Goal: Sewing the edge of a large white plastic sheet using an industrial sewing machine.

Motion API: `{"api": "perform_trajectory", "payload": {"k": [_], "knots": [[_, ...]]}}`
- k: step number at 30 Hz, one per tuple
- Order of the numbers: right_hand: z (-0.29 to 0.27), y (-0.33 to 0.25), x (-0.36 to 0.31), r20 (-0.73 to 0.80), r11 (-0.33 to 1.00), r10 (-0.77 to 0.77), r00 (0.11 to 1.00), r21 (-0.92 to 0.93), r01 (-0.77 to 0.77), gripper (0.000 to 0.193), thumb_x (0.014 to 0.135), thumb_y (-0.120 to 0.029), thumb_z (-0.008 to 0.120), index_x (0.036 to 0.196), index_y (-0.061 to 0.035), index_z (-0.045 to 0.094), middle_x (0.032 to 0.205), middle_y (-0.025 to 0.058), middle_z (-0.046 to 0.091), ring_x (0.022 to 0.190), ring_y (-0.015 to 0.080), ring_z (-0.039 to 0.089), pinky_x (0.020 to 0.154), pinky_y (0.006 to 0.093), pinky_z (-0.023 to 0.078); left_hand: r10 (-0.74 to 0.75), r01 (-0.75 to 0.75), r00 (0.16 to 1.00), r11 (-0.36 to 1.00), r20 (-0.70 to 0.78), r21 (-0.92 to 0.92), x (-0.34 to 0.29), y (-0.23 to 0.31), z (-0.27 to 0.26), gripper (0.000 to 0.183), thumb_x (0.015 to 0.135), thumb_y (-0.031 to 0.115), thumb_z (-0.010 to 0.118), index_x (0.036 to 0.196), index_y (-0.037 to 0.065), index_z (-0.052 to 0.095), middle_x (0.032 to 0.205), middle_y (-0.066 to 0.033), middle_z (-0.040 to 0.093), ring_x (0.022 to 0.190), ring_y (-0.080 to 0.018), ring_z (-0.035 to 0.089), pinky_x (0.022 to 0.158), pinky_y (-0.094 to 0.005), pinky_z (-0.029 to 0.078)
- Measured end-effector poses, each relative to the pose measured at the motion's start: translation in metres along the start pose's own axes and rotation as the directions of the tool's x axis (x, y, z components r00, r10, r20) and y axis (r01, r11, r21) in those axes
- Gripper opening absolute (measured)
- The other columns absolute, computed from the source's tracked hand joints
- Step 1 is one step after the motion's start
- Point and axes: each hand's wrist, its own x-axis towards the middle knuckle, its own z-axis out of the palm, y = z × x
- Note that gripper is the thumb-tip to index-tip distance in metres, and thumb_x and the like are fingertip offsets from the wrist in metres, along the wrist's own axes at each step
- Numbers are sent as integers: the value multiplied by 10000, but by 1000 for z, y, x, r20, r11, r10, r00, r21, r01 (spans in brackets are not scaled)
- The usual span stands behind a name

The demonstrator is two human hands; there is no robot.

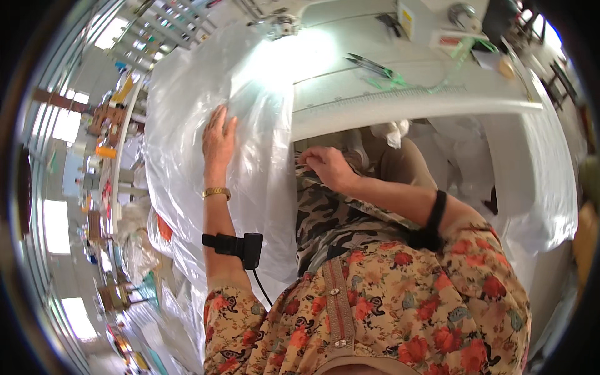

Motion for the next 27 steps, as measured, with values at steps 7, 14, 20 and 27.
{"api": "perform_trajectory", "payload": {"k": [7, 14, 20, 27], "knots": [[69, -2, -17, 636, 757, 249, 730, 342, -556, 180, 901, -105, 545, 970, -17, 687, 917, 85, 688, 783, 161, 640, 713, 281, 506, 20, -20, 999, 1000, 26, -7, 0, -5, 1, 575, 976, 457, 422, 1381, 50, 457, 1468, -75, 412, 1393, -231, 316, 1161, -409, 214], [68, -4, -6, 252, 934, 302, 919, 116, -339, 232, 874, -205, 596, 954, -15, 703, 836, 103, 697, 741, 176, 649, 693, 326, 507, 0, 1, 1000, 999, 25, -35, -2, 0, -5, 575, 977, 460, 419, 1372, 46, 468, 1462, -88, 418, 1394, -228, 314, 1160, -409, 219], [92, -5, -4, 228, 967, 194, 954, 121, -225, 318, 868, -303, 603, 1048, -52, 681, 942, 116, 697, 842, 232, 651, 767, 356, 494, 5, -4, 1000, 1000, 19, -9, -1, -7, 0, 576, 974, 463, 427, 1372, 49, 468, 1459, -89, 421, 1393, -230, 315, 1160, -410, 221], [99, -12, 10, 242, 880, 423, 873, 119, -459, 318, 884, -315, 577, 1106, -104, 663, 1038, 105, 682, 962, 220, 614, 868, 340, 445, 4, -4, 1000, 1000, 28, -5, -1, -1, 0, 580, 975, 467, 423, 1379, 52, 461, 1467, -79, 412, 1396, -228, 310, 1161, -410, 222]]}}
